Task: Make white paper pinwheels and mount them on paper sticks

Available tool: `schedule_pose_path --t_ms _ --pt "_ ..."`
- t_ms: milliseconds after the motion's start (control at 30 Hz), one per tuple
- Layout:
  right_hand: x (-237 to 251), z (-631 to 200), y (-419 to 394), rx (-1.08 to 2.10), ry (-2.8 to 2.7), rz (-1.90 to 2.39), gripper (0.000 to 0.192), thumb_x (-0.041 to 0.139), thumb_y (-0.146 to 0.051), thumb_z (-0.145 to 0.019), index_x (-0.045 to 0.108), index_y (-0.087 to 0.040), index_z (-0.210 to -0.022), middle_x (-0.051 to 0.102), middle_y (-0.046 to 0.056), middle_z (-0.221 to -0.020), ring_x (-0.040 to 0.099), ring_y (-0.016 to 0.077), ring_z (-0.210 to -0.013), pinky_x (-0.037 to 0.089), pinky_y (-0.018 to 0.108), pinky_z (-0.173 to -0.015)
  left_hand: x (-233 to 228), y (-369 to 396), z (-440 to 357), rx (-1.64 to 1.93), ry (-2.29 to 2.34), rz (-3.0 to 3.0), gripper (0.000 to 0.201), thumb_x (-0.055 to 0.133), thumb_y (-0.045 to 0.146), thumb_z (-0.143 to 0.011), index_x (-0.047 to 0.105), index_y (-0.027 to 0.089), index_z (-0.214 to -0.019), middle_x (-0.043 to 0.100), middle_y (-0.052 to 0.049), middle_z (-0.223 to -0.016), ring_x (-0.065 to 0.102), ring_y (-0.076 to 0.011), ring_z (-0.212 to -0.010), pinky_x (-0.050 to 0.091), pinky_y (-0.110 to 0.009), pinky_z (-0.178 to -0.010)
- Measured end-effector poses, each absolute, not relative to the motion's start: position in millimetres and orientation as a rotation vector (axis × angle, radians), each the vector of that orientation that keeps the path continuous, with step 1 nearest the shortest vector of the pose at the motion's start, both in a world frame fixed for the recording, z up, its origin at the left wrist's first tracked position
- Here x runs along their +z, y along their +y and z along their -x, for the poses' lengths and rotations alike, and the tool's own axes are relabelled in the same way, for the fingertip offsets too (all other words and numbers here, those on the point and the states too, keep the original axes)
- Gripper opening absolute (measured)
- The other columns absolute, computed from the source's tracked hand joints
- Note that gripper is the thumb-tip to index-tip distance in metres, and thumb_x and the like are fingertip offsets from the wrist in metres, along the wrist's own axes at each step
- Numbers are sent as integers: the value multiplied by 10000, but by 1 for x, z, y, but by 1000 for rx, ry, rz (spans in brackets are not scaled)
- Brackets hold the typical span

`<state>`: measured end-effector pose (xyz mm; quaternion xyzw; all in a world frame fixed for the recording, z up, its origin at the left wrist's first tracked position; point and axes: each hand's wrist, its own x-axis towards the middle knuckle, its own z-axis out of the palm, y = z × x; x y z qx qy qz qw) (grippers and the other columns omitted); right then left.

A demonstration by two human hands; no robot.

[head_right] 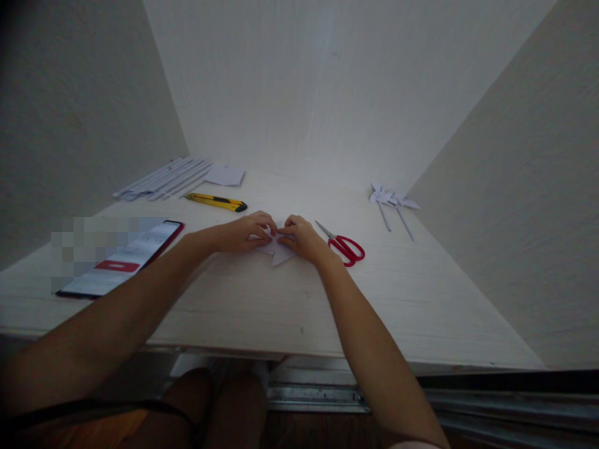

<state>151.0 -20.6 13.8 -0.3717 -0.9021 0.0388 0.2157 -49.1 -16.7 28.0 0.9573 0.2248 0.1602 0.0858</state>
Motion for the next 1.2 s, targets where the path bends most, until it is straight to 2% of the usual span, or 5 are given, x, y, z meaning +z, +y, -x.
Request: schedule_pose_path --t_ms 100,467,667,900,1200 --pt "12 -151 -20 121 -2485 1038 209 578 -241 -766 665 -193 -950 549 69 -880 498 144 -796 404 282 -747 28 -18 49 504 738 -2898 185 500 182 -781 680 164 -738 557 -93 -1019 430 -203 -1004 352 -366 -893" --pt "15 -150 -18 175 -2481 1052 200 580 -261 -762 679 -166 -908 557 69 -843 503 137 -758 405 264 -721 30 -19 47 395 717 -2840 259 413 129 -825 629 129 -968 623 -89 -944 566 -126 -839 414 -238 -775" --pt "16 -150 -17 172 -2516 1050 188 588 -231 -752 675 -186 -912 559 57 -839 503 131 -754 402 260 -717 26 -15 47 339 641 -2900 252 423 126 -820 650 152 -928 590 -77 -984 557 -100 -820 404 -213 -779" --pt "48 -178 -29 291 -2231 1328 311 464 -176 -802 594 -128 -1080 624 71 -823 534 113 -683 422 244 -665 27 -19 42 275 707 -2913 260 405 107 -804 642 126 -909 585 -89 -944 532 -136 -863 398 -251 -807" --pt "57 -194 -41 833 -2295 1446 326 498 -78 -717 434 -187 -1018 647 27 -738 573 115 -631 422 219 -581 31 -23 40 241 751 -2885 254 394 121 -816 638 99 -883 574 -95 -903 518 -134 -808 397 -246 -771"
